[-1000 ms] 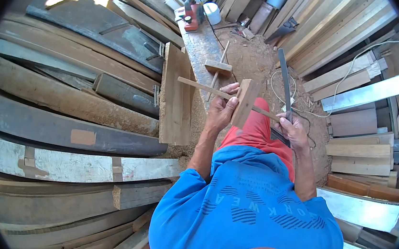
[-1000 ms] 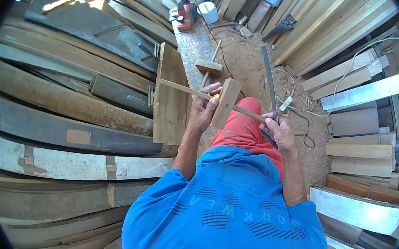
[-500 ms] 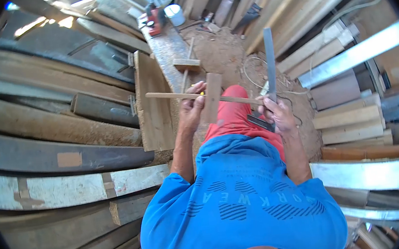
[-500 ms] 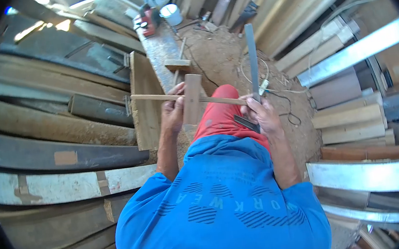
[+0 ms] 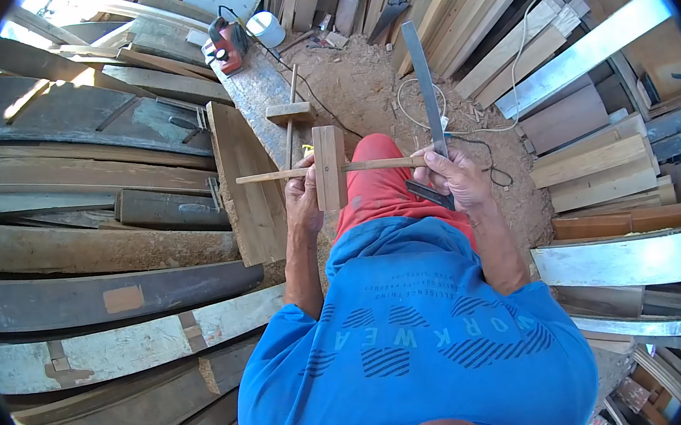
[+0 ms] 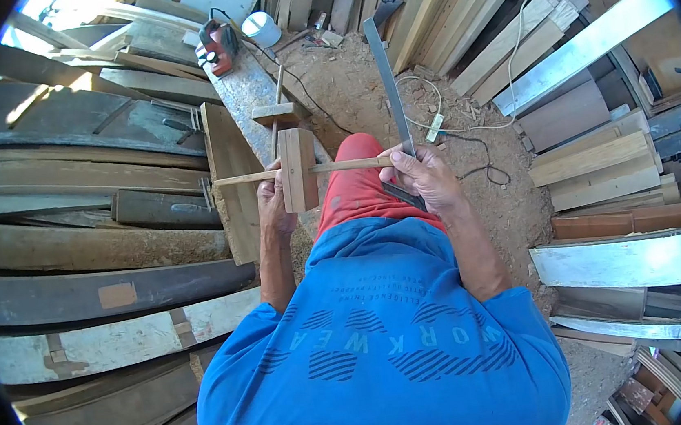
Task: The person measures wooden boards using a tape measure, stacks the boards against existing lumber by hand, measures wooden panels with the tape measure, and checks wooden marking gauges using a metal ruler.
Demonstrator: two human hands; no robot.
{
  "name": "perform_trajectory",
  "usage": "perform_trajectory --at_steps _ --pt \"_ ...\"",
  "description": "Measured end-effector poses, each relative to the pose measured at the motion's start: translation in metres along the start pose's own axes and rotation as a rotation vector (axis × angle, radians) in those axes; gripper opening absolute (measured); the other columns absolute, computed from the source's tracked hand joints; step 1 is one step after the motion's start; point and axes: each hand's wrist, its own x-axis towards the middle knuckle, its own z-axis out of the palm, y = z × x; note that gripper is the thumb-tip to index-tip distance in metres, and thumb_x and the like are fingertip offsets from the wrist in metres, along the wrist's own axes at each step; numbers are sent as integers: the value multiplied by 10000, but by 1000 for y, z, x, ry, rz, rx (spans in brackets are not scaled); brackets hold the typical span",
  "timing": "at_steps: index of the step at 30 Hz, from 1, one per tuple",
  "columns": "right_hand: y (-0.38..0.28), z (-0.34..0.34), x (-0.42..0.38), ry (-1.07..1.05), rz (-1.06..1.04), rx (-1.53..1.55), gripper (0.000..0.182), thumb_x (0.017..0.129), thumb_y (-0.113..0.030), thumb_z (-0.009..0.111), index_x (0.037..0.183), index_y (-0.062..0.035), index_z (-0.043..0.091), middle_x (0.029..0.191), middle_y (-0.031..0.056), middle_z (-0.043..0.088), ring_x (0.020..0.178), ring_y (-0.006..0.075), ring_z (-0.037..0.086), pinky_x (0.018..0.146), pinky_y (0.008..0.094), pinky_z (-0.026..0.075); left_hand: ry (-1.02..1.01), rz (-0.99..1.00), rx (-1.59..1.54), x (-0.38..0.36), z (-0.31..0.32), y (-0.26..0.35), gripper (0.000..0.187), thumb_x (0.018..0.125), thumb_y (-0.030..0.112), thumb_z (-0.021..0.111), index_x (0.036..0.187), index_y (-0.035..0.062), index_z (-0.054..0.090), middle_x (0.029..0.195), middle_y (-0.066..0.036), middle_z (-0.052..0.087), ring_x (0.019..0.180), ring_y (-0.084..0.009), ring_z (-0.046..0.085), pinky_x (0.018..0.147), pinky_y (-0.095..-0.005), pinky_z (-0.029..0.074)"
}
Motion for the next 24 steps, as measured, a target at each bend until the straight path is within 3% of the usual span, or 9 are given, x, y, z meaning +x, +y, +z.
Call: perform_trajectory --at_steps 4,7,11,17,18,21,24 --pt "7 -9 4 -37 -20 -2 238 982 -217 603 1052 -8 691 773 38 695 465 -4 352 409 185 281 50 -15 -15 -2 5 -1 384 1027 279 533 1303 13 550 1073 -34 665 912 -69 610 763 -228 510" --pt "9 -12 4 -8 -1 -3 206 967 -198 630 1038 -14 689 794 43 697 489 12 420 423 183 315 54 -33 4 -5 9 0 368 1028 276 531 1289 18 555 1055 -28 665 903 -65 605 751 -222 506" --pt "8 -9 -2 53 10 76 164 938 -143 666 1032 -10 679 825 60 698 620 65 583 526 183 447 -25 1 -71 -5 2 -7 332 1020 238 548 1274 25 543 1054 -36 665 921 -95 625 789 -235 510" --pt "7 -6 -13 107 -11 66 174 911 -97 690 1058 -4 675 863 70 701 762 109 662 683 225 543 -121 75 -133 -2 20 11 593 978 276 611 1465 33 375 1357 -114 537 1216 -199 546 998 -333 467" --pt "9 -6 -14 107 -21 47 190 906 -99 698 1067 -3 676 870 66 700 770 108 659 694 228 539 -161 6 -111 0 11 9 735 964 345 619 1526 39 257 1467 -123 424 1272 -245 497 1000 -423 485" --pt "9 -7 -17 39 -81 -162 262 881 -99 727 1118 -2 673 869 42 683 774 95 631 713 239 514 -252 -167 -317 -2 6 11 765 971 417 581 1525 18 235 1447 -136 438 1272 -292 489 980 -510 498" --pt "7 -8 -20 -75 -53 -293 324 883 -131 724 1173 -3 662 842 6 649 762 81 591 718 248 485 -343 -300 -611 -3 1 -3 663 1001 401 497 1530 90 246 1412 -248 442 1103 -357 595 796 -455 594"
